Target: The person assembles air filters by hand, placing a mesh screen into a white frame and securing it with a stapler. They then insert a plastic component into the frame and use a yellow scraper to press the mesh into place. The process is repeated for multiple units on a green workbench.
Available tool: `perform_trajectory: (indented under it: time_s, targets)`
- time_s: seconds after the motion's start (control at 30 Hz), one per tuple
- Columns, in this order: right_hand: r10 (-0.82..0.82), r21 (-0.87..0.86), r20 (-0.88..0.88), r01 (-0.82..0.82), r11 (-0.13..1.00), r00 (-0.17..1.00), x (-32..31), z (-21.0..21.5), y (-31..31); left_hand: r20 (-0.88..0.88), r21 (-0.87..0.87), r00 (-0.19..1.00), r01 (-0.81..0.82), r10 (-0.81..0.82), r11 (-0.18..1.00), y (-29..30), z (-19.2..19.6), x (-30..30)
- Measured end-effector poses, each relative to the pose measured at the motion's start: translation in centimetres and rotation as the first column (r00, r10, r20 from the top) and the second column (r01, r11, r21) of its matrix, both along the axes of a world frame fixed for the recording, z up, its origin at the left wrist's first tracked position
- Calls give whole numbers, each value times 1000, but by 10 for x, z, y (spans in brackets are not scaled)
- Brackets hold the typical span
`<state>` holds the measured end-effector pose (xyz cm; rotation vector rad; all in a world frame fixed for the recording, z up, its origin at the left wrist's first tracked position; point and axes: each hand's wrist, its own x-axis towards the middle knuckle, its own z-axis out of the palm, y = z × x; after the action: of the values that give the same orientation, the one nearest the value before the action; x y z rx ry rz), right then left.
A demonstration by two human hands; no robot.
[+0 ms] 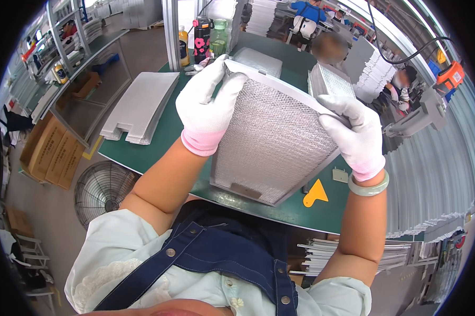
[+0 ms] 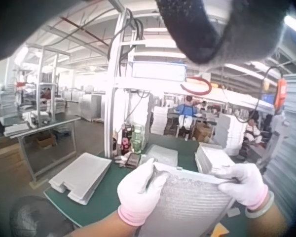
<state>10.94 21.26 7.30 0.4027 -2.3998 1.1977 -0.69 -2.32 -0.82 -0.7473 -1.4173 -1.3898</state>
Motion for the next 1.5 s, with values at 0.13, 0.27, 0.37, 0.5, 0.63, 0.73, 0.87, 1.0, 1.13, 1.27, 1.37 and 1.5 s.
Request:
perform_trajectory:
  time_s: [0.13, 0.27, 0.37, 0.5, 0.63, 0.73, 0.87, 1.0, 1.13, 1.27, 1.37, 1.5]
  targets:
    - [31, -13, -19, -31, 999, 999, 3, 1, 1, 144, 178, 903, 380, -406, 908, 0, 5, 6]
    - [15, -19, -5, -15, 1000, 1000, 5, 2, 4, 201, 322, 654, 659, -729, 680, -7, 13, 9]
    - [18, 4, 10, -18, 1000, 1000, 5, 2, 7, 224, 264, 633, 693, -741, 671, -15, 8, 5]
    - [46, 36, 20, -46, 998, 999, 4, 5, 7, 295, 277, 636, 658, -713, 701, -20, 14, 11]
    - [37, 144, 59, -45, 989, 998, 6, 15, 7, 304, 244, 597, 704, -743, 666, -24, 10, 7]
    - [-29, 467, -89, 67, 882, 996, 12, 28, -13, 280, 254, 593, 713, -755, 654, -23, 9, 9]
    - [20, 572, -481, 297, 764, 876, 5, 14, -58, 302, 255, 590, 707, -749, 659, -23, 8, 14]
    - [105, 567, -591, 319, 759, 800, -6, 6, -58, 320, 271, 495, 769, -808, 579, -34, 7, 17]
    - [122, 591, -654, 404, 698, 747, -10, 3, -64, 344, 191, 658, 650, -670, 736, -31, 3, 19]
    - [118, 605, -619, 375, 703, 776, -15, 1, -57, 246, -24, 857, 473, -454, 881, -27, 2, 20]
    - [73, 582, -674, 468, 665, 735, -13, -5, -64, 278, -160, 889, 417, -365, 895, -32, 3, 14]
    - [72, 548, -683, 445, 708, 727, -15, -4, -62, 17, -9, 965, 261, -260, 965, -18, -11, 23]
